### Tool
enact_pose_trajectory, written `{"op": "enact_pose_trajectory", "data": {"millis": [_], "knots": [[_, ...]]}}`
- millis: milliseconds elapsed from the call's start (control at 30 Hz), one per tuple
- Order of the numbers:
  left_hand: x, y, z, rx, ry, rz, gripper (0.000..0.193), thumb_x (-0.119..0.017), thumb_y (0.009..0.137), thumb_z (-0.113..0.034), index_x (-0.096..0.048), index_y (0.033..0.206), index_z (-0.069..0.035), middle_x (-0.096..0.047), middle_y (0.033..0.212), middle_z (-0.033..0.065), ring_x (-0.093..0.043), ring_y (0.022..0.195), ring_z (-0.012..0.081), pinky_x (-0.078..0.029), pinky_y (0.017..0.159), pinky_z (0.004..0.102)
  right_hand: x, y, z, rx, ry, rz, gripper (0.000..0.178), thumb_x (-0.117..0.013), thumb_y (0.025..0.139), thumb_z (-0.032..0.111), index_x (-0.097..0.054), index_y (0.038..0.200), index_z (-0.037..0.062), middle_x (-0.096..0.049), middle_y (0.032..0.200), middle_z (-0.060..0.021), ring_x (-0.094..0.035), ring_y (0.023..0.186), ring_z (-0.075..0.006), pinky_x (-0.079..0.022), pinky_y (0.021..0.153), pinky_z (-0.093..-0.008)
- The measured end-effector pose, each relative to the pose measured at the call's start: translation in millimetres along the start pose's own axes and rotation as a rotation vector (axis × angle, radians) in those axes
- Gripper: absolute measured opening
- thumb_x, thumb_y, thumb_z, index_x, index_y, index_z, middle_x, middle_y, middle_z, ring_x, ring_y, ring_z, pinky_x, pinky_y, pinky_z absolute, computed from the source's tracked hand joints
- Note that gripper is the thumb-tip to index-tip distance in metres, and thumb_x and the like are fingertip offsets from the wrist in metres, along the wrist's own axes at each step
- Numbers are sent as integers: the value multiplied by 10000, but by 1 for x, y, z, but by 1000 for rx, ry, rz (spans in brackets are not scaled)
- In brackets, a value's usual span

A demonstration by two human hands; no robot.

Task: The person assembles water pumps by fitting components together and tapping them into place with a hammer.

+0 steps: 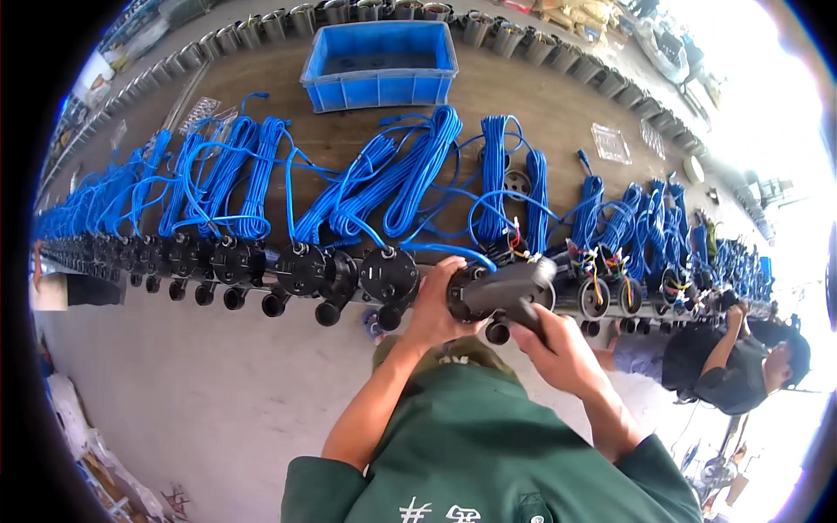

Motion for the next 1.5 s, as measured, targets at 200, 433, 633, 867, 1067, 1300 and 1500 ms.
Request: {"op": "enact_pose_trajectory", "data": {"millis": [200,433,633,867,1067,1300,1500], "knots": [[-5,1,-3,-19,-12,-7,953,-956,549,-282,-500,1352,-44,-569,1341,178,-565,1251,402,-441,1091,474,11,-23,-31,71,-242,-228,287,-675,988,190,-611,1154,-35,-674,769,-271,-684,707,-452,-522,630,-468],[1,0,-5,-3,-3,20,932,-929,582,-296,-496,1366,-34,-554,1394,184,-553,1285,401,-433,1111,477,10,-20,1,-46,79,-13,221,-659,989,219,-631,1017,2,-651,695,-157,-628,603,-250,-502,606,-410],[-18,4,13,1,-166,66,1012,-961,543,-312,-486,1407,-87,-565,1414,149,-569,1281,366,-438,1072,477,-49,11,-40,129,-319,-65,325,-694,965,316,-563,1012,22,-698,844,-263,-680,789,-468,-527,672,-550],[-2,3,4,25,-31,61,977,-963,550,-289,-496,1371,-43,-570,1333,161,-581,1212,361,-461,1054,457,19,-23,19,15,17,46,275,-669,997,280,-660,1005,5,-634,703,-238,-644,637,-433,-472,568,-452],[-17,5,4,7,-42,76,919,-941,567,-245,-503,1348,-38,-568,1326,166,-584,1205,355,-465,1045,455,-5,-10,-72,-48,-181,-251,378,-653,1002,356,-621,943,-16,-674,765,-241,-628,664,-482,-500,630,-511],[-3,-1,0,-12,37,63,962,-953,549,-268,-504,1364,-22,-555,1366,187,-558,1253,386,-439,1088,465,24,-25,30,187,95,-18,250,-687,944,221,-593,1050,15,-629,686,-223,-662,636,-414,-490,579,-443],[-19,3,20,-92,-241,60,1026,-983,529,-304,-495,1396,-54,-565,1360,146,-575,1237,323,-450,1089,452,-47,13,-36,-6,-181,49,410,-629,1009,397,-594,984,-11,-695,797,-260,-679,769,-484,-529,674,-546]]}}
Point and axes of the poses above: each hand's wrist, its own y-axis towards the middle knuckle, its own x-axis out of the back of the hand, z = x × y, the point moved 8 cm from there along y, towards the middle knuckle
